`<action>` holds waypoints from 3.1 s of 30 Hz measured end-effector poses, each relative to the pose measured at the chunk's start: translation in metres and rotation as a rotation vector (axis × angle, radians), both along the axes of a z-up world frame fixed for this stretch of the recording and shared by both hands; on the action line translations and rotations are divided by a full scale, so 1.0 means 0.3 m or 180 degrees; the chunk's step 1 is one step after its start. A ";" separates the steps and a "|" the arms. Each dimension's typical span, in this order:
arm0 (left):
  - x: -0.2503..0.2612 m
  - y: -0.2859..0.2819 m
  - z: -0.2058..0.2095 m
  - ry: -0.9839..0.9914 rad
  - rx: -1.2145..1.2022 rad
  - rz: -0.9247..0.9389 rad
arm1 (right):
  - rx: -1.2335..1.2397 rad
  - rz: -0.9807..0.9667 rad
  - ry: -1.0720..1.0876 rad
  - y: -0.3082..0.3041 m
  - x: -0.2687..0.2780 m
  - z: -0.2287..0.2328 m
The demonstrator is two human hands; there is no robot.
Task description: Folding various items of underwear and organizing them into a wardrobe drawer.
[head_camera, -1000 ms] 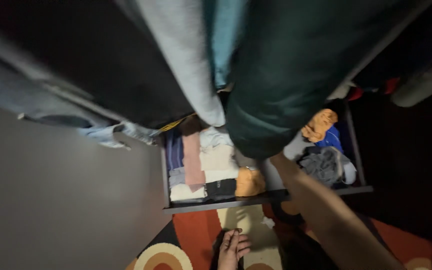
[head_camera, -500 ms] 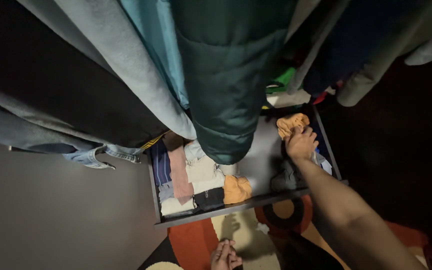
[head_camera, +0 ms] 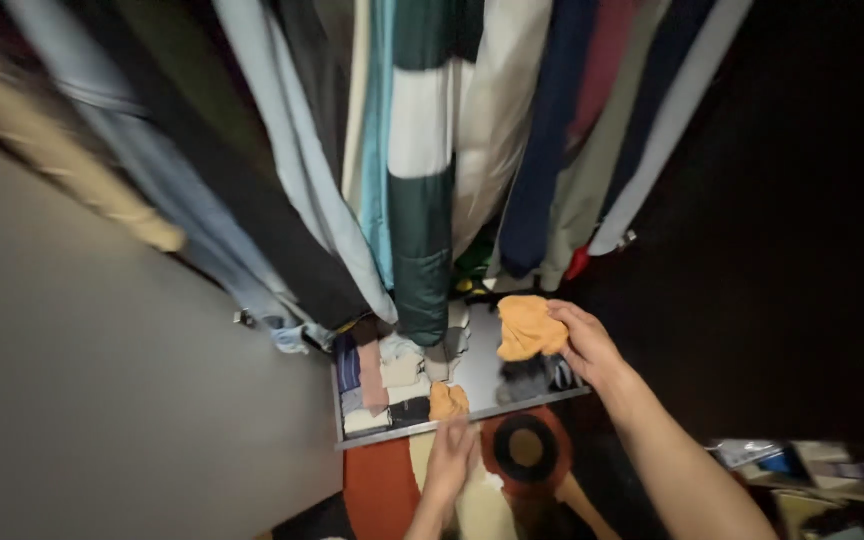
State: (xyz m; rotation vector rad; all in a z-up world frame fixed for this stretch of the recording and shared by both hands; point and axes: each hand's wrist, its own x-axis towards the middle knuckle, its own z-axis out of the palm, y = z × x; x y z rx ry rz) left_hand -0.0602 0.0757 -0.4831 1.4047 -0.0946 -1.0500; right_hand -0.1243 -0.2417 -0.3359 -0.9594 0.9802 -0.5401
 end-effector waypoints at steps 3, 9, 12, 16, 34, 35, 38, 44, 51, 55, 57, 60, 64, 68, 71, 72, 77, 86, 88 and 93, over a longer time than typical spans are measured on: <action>0.090 -0.220 0.717 -0.2176 -0.0239 -0.0132 | 0.0791 0.0407 -0.0533 0.107 -0.055 0.447; 0.076 -0.315 1.262 -0.3475 -0.0907 0.0115 | 0.1106 0.1107 -0.1465 0.199 -0.136 0.887; 0.067 -0.316 1.389 -0.2365 -0.1094 -0.0005 | 0.0535 0.1379 -0.1623 0.257 -0.175 1.040; 0.055 -0.283 1.564 -0.1776 -0.1097 -0.0230 | -0.2012 0.1552 -0.0061 0.280 -0.185 1.061; 0.216 -0.152 1.733 -0.2866 -0.0371 -0.1684 | -0.2425 0.1954 0.3036 0.415 -0.234 1.367; 0.218 -0.152 1.762 -0.2859 -0.0374 -0.1680 | -0.2427 0.1959 0.3043 0.391 -0.233 1.331; 0.233 -0.152 1.839 -0.2573 -0.0431 -0.2021 | -0.4008 0.1416 0.0826 0.359 -0.220 1.270; 0.282 -0.135 1.975 -0.3098 -0.0339 -0.2581 | -0.2670 0.1438 0.0014 0.349 -0.206 1.387; 0.293 -0.143 2.008 -0.4317 -0.0280 -0.1875 | -0.3837 0.1558 -0.0269 0.322 -0.221 1.561; 0.312 -0.154 1.943 -0.5108 -0.0257 -0.1366 | -0.3590 0.1338 -0.0287 0.287 -0.237 1.608; 0.319 -0.146 1.957 -0.4963 -0.0206 -0.1369 | -0.3560 0.1273 -0.0332 0.245 -0.256 1.623; 0.338 -0.133 1.974 -0.4478 -0.0177 -0.1560 | -0.3474 0.1010 -0.0358 0.184 -0.285 1.636; 0.385 -0.099 2.006 -0.3745 -0.0612 -0.2050 | -0.3280 0.0642 -0.0386 0.125 -0.319 1.656; 0.424 -0.126 1.997 -0.3833 -0.0699 -0.1899 | -0.2826 0.0671 -0.0315 0.055 -0.279 1.560; 0.440 -0.207 1.902 -0.4080 -0.0086 -0.1321 | -0.2755 0.0431 0.0079 0.004 -0.197 1.395; 0.450 -0.255 1.846 -0.4295 0.0076 -0.0928 | -0.3130 0.0179 0.0350 0.004 -0.166 1.362; 0.233 -0.385 1.902 -0.3698 0.0695 -0.0356 | -0.4290 -0.0568 0.0950 0.178 -0.035 1.328; 0.137 -0.415 1.880 -0.4023 -0.0367 -0.0002 | -0.4351 0.0050 0.0514 0.336 -0.015 1.347; 0.129 -0.406 1.898 -0.3899 -0.0434 -0.0112 | -0.4820 0.0000 0.0619 0.326 -0.015 1.326; 0.139 -0.428 1.869 -0.3840 -0.0362 -0.0235 | -0.4942 0.0121 0.0524 0.309 -0.003 1.307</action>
